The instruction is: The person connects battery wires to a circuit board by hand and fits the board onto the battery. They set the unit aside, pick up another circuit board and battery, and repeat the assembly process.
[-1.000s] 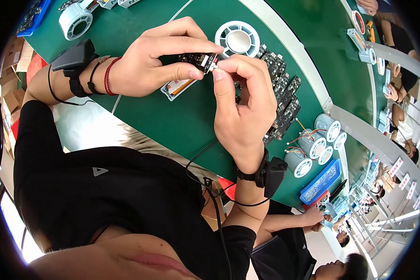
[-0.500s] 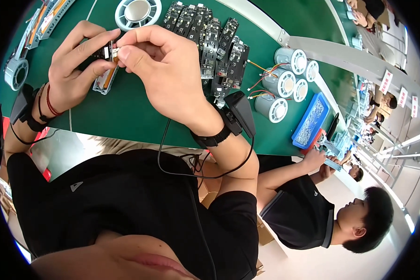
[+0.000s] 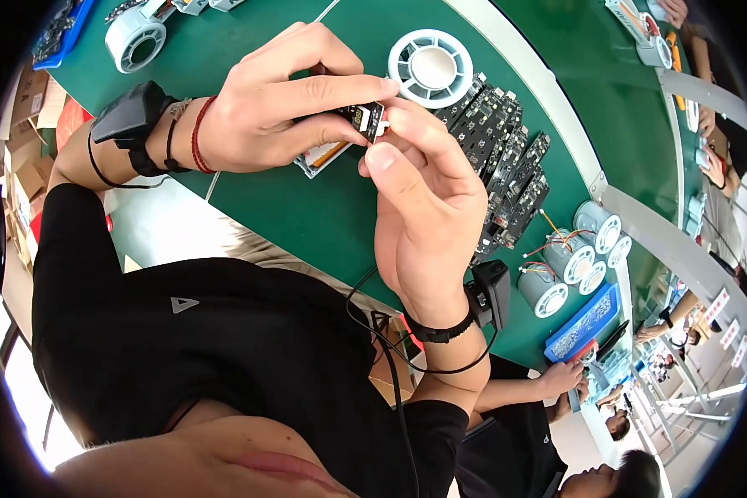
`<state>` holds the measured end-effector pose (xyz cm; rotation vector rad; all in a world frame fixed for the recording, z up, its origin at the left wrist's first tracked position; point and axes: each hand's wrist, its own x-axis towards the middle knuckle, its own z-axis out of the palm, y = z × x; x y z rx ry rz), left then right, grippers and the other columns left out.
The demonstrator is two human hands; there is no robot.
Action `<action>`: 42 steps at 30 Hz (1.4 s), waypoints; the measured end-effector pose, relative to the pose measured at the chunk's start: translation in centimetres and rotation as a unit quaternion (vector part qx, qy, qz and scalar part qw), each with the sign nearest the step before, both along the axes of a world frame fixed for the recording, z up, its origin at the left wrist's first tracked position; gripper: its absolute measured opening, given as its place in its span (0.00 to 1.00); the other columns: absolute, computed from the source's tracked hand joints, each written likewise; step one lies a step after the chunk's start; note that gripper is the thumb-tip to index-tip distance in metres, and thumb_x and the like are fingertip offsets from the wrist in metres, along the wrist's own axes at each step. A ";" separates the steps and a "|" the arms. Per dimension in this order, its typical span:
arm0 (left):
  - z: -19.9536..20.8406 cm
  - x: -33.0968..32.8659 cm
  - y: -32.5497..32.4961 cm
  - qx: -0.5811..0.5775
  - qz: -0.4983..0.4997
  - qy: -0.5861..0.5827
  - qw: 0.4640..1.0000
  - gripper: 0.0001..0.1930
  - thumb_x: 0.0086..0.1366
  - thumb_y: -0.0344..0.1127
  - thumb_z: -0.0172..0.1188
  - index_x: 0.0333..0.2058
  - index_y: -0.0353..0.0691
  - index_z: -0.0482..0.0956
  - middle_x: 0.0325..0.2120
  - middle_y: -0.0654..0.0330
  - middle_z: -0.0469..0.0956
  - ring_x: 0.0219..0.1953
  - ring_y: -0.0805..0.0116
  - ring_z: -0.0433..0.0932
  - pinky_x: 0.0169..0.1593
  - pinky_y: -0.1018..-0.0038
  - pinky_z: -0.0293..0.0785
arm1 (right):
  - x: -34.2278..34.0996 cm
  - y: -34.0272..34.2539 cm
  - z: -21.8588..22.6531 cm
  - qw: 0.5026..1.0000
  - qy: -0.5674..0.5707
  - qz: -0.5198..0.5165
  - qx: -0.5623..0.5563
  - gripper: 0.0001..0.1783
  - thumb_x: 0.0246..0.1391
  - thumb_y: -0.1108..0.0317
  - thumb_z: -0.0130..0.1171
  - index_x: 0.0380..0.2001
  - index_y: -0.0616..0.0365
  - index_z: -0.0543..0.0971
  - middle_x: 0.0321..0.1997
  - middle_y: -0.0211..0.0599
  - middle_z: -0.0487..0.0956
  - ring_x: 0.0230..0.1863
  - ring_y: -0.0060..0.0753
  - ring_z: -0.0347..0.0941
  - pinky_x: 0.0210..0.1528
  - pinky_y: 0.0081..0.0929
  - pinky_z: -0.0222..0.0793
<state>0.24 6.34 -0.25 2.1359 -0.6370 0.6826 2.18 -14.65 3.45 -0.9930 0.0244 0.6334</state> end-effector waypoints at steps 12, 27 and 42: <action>2.6 0.4 2.0 0.022 -0.007 0.061 0.998 0.19 0.59 0.30 0.69 0.51 0.35 0.83 0.36 0.56 0.77 0.35 0.62 0.76 0.38 0.71 0.71 | 1.5 0.5 0.7 0.877 -0.383 0.023 -0.291 0.16 0.58 0.79 0.63 0.50 0.65 0.80 0.55 0.39 0.79 0.50 0.29 0.77 0.49 0.29 0.75; -0.3 0.7 2.4 -0.034 -0.082 0.097 0.991 0.20 0.63 0.33 0.68 0.52 0.33 0.81 0.37 0.54 0.78 0.35 0.61 0.77 0.40 0.69 0.73 | 3.2 -0.9 0.4 0.837 -0.379 0.158 -0.363 0.14 0.61 0.85 0.58 0.50 0.68 0.81 0.46 0.41 0.83 0.44 0.30 0.82 0.49 0.25 0.79; -0.7 0.8 2.5 -0.061 -0.152 0.156 0.974 0.20 0.67 0.33 0.65 0.55 0.31 0.79 0.39 0.52 0.78 0.37 0.59 0.79 0.41 0.69 0.75 | 3.5 -1.4 -0.4 0.827 -0.428 0.148 -0.333 0.14 0.58 0.86 0.60 0.47 0.68 0.82 0.41 0.42 0.84 0.41 0.31 0.83 0.43 0.24 0.81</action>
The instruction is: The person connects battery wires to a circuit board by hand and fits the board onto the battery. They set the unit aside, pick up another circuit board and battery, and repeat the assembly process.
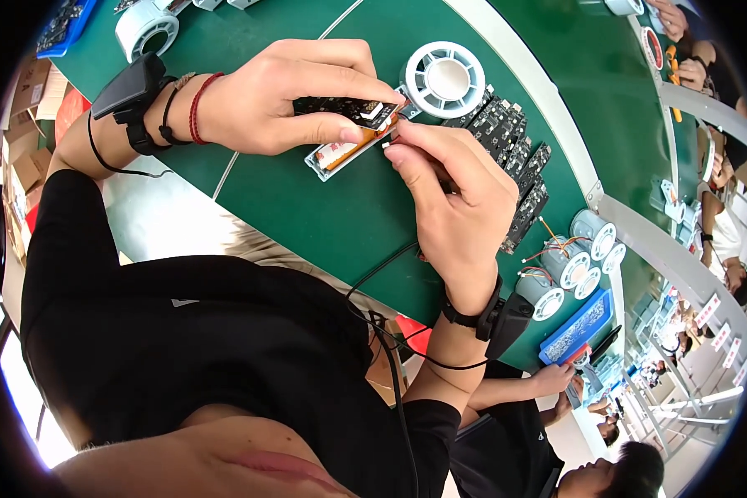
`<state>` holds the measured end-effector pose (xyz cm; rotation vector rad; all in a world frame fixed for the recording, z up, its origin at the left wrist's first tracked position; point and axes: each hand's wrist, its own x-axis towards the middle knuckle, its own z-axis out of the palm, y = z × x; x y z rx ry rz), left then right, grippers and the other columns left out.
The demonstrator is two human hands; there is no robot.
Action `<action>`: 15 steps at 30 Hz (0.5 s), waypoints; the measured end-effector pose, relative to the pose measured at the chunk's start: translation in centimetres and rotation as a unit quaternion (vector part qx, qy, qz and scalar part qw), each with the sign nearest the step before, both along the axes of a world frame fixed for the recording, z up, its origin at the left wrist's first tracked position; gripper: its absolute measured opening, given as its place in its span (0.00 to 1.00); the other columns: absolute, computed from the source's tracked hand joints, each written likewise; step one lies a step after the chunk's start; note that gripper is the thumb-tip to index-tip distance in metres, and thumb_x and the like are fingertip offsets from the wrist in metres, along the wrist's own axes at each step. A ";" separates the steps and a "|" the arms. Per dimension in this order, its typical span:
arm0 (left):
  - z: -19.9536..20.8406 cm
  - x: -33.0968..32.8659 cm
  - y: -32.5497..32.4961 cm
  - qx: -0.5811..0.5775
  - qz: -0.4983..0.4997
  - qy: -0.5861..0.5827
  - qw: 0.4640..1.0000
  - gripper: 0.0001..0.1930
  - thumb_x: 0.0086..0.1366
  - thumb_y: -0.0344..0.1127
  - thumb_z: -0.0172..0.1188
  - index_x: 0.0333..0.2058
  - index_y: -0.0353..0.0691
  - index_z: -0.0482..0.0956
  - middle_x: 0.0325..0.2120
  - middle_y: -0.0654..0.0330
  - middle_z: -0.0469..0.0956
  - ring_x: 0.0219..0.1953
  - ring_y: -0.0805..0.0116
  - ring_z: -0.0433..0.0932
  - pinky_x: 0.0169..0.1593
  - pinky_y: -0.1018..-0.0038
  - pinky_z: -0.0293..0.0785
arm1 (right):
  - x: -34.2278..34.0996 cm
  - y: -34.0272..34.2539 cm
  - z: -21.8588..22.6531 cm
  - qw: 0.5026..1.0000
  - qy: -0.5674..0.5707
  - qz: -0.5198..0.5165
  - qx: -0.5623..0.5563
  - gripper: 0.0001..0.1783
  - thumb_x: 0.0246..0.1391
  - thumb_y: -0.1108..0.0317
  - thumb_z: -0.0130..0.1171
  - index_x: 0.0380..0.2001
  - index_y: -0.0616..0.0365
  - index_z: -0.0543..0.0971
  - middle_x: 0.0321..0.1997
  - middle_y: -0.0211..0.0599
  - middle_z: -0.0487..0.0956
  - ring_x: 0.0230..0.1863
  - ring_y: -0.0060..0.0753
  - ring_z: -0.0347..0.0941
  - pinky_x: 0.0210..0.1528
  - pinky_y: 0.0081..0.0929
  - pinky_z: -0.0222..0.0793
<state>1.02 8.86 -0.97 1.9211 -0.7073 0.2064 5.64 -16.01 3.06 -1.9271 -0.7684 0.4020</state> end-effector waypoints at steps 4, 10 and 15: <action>0.1 0.1 -0.1 0.003 0.002 -0.008 1.000 0.21 0.67 0.33 0.64 0.56 0.32 0.78 0.39 0.52 0.77 0.37 0.59 0.78 0.41 0.69 0.75 | 0.0 0.5 0.0 0.996 -0.079 0.007 -0.030 0.10 0.55 0.84 0.64 0.41 0.66 0.83 0.39 0.40 0.83 0.36 0.28 0.82 0.38 0.22 0.79; 0.1 0.1 0.1 0.007 0.002 -0.006 1.000 0.21 0.67 0.33 0.65 0.57 0.32 0.78 0.39 0.52 0.77 0.37 0.60 0.78 0.41 0.70 0.75 | 0.3 0.5 0.1 0.973 -0.218 0.070 -0.039 0.10 0.52 0.82 0.67 0.38 0.64 0.83 0.38 0.41 0.83 0.32 0.31 0.81 0.36 0.24 0.77; 0.2 0.1 0.1 0.008 0.001 0.000 1.000 0.21 0.67 0.34 0.65 0.57 0.32 0.78 0.38 0.53 0.77 0.37 0.60 0.78 0.42 0.70 0.74 | 0.1 0.8 -0.3 0.952 -0.296 0.067 -0.042 0.10 0.50 0.83 0.67 0.37 0.62 0.83 0.37 0.41 0.82 0.32 0.38 0.81 0.35 0.27 0.76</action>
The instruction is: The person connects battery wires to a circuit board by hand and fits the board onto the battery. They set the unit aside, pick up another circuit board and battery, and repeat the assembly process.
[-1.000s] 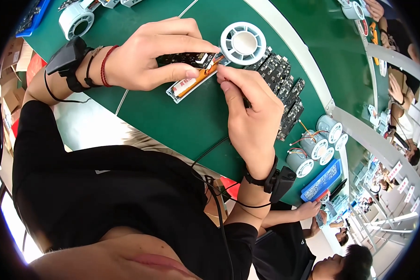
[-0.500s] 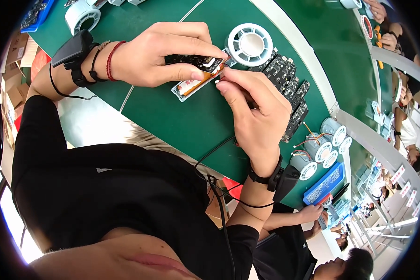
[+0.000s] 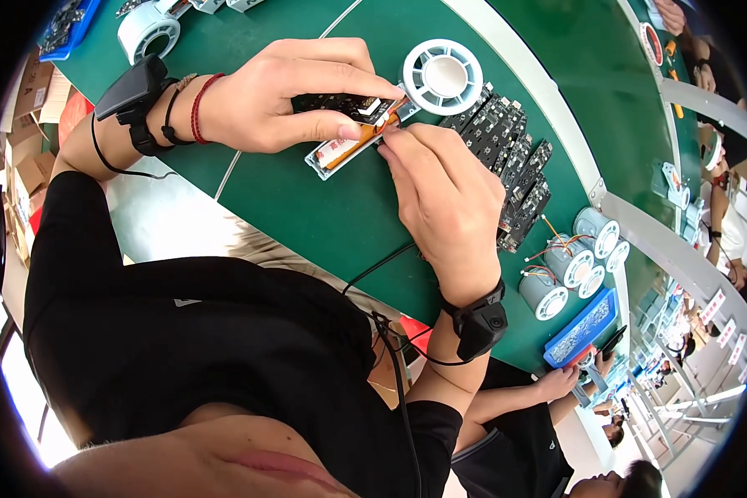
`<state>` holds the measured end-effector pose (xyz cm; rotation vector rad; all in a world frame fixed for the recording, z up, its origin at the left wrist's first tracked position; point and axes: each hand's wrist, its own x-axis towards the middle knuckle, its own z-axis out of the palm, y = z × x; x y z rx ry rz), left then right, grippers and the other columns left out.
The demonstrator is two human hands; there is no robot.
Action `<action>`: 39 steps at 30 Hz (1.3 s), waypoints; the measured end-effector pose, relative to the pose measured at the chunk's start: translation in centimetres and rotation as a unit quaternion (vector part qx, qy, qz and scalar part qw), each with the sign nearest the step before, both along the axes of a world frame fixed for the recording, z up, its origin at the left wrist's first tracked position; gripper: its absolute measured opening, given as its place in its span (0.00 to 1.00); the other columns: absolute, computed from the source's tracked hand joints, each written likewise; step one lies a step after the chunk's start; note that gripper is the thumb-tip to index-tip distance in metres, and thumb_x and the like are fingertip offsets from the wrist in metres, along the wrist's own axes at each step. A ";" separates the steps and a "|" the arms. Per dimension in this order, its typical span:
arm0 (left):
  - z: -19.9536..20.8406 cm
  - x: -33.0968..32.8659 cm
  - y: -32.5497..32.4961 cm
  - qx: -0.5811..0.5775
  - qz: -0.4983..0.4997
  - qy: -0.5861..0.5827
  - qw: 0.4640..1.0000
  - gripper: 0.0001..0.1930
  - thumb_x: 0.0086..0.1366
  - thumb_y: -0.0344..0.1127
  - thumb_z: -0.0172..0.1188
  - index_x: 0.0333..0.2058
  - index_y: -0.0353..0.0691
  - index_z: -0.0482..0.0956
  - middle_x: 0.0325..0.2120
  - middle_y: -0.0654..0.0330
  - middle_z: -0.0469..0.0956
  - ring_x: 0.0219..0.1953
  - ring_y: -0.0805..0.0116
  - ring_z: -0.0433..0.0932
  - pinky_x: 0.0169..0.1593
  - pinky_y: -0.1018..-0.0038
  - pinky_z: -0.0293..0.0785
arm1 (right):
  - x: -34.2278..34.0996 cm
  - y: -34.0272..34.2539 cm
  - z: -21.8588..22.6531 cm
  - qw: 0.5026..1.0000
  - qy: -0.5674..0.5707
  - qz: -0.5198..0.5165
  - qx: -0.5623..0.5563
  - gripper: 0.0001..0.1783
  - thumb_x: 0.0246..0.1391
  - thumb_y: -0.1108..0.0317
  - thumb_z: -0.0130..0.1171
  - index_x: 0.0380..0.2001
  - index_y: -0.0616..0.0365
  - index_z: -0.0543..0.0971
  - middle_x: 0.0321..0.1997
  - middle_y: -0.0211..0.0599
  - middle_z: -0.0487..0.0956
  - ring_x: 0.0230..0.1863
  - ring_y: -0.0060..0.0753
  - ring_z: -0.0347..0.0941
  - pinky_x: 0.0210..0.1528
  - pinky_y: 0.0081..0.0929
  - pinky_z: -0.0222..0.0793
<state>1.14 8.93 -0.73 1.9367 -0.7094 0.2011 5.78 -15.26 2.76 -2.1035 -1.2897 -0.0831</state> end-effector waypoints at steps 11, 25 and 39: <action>-0.2 0.2 -0.3 -0.041 0.020 0.019 0.999 0.17 0.68 0.38 0.64 0.52 0.37 0.81 0.35 0.56 0.76 0.37 0.58 0.78 0.41 0.68 0.74 | 0.5 0.2 -0.5 0.994 -0.104 -0.008 -0.016 0.12 0.49 0.84 0.67 0.38 0.62 0.82 0.37 0.41 0.82 0.34 0.42 0.81 0.37 0.31 0.77; 0.2 0.2 0.0 -0.047 0.015 0.061 0.997 0.17 0.68 0.38 0.65 0.52 0.39 0.82 0.35 0.58 0.76 0.36 0.62 0.78 0.41 0.70 0.74 | 0.7 0.4 -1.3 0.995 -0.041 -0.021 0.090 0.10 0.53 0.83 0.67 0.39 0.63 0.83 0.36 0.40 0.82 0.32 0.32 0.80 0.36 0.25 0.75; -0.4 0.7 -0.1 0.036 0.024 -0.122 0.992 0.22 0.58 0.33 0.71 0.53 0.40 0.82 0.41 0.56 0.79 0.41 0.59 0.78 0.45 0.68 0.75 | 0.0 0.5 0.5 0.969 0.244 -0.035 0.012 0.08 0.67 0.71 0.57 0.41 0.67 0.79 0.29 0.32 0.76 0.25 0.20 0.72 0.27 0.19 0.66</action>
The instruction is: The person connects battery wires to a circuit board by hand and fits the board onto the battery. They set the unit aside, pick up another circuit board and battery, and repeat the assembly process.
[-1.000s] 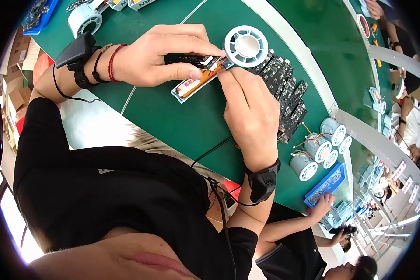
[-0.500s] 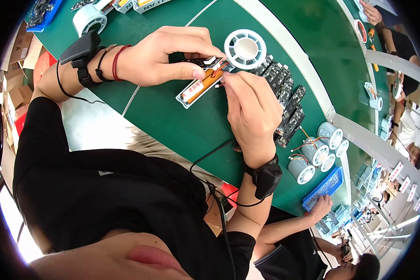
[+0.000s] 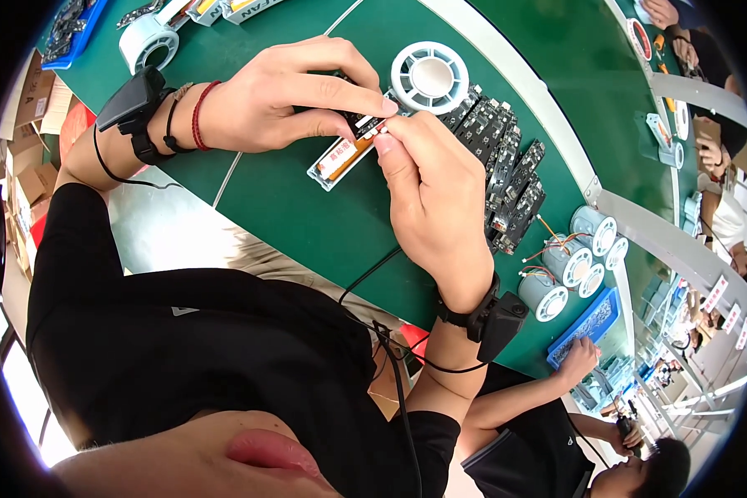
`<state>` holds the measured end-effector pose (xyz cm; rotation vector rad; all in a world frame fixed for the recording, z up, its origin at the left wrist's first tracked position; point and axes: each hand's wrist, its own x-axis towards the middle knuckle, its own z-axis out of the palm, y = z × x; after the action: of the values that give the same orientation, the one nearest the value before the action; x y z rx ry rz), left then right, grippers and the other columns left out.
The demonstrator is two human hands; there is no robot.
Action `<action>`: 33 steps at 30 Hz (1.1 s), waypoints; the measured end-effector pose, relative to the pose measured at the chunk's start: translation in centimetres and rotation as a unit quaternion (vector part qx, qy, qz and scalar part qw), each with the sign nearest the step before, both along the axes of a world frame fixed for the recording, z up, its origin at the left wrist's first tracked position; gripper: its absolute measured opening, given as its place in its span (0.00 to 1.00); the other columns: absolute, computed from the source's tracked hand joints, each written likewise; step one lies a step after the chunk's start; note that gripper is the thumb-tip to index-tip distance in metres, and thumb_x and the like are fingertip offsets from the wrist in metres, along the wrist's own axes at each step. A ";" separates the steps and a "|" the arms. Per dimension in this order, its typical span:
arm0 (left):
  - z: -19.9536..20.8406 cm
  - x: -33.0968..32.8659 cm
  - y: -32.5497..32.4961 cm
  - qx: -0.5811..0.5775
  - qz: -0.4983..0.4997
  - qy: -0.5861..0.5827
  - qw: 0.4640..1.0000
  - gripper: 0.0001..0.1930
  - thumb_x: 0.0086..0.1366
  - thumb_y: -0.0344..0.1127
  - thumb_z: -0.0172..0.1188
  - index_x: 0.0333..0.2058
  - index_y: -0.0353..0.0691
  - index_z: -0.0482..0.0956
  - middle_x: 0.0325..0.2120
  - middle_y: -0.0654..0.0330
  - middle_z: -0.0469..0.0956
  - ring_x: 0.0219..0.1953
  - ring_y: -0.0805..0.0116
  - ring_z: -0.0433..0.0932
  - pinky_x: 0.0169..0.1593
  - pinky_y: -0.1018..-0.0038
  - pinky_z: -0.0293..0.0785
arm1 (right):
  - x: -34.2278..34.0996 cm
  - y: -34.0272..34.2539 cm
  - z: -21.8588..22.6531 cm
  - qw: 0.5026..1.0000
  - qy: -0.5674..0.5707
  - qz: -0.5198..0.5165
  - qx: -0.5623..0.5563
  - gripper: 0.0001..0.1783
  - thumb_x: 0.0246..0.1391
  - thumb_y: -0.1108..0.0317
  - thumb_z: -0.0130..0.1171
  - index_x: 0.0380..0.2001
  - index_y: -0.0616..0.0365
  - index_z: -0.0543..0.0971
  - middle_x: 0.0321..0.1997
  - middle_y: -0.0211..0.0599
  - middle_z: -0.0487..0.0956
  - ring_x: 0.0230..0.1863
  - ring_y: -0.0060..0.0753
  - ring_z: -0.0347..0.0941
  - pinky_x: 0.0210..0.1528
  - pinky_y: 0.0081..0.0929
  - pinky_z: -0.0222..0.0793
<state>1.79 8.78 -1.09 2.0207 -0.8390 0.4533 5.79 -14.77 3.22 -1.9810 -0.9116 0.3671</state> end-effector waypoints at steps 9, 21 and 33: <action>0.1 0.2 0.1 0.032 -0.016 -0.033 0.999 0.21 0.57 0.31 0.71 0.52 0.48 0.84 0.39 0.61 0.79 0.40 0.62 0.78 0.44 0.67 0.72 | 0.7 -0.5 1.2 0.996 -0.028 0.053 -0.069 0.05 0.63 0.75 0.59 0.39 0.67 0.80 0.27 0.32 0.77 0.24 0.21 0.74 0.28 0.21 0.70; 0.1 2.4 2.0 0.282 -0.012 -0.394 0.875 0.17 0.63 0.27 0.64 0.52 0.44 0.85 0.41 0.55 0.78 0.40 0.61 0.78 0.41 0.70 0.72 | -0.6 -0.3 2.0 0.966 0.252 -0.057 0.027 0.07 0.65 0.75 0.59 0.41 0.67 0.82 0.29 0.29 0.80 0.27 0.18 0.75 0.30 0.18 0.71; 2.3 -1.1 0.3 0.155 0.058 -0.145 0.975 0.22 0.55 0.31 0.66 0.51 0.47 0.85 0.40 0.58 0.79 0.39 0.63 0.78 0.40 0.69 0.70 | -1.2 0.0 2.4 0.986 0.160 -0.043 0.013 0.07 0.62 0.75 0.62 0.42 0.68 0.82 0.28 0.25 0.78 0.25 0.13 0.70 0.28 0.15 0.66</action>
<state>0.68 9.05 1.22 2.3360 -1.0226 0.7344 4.57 -14.81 5.57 -1.8623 -0.6209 0.6010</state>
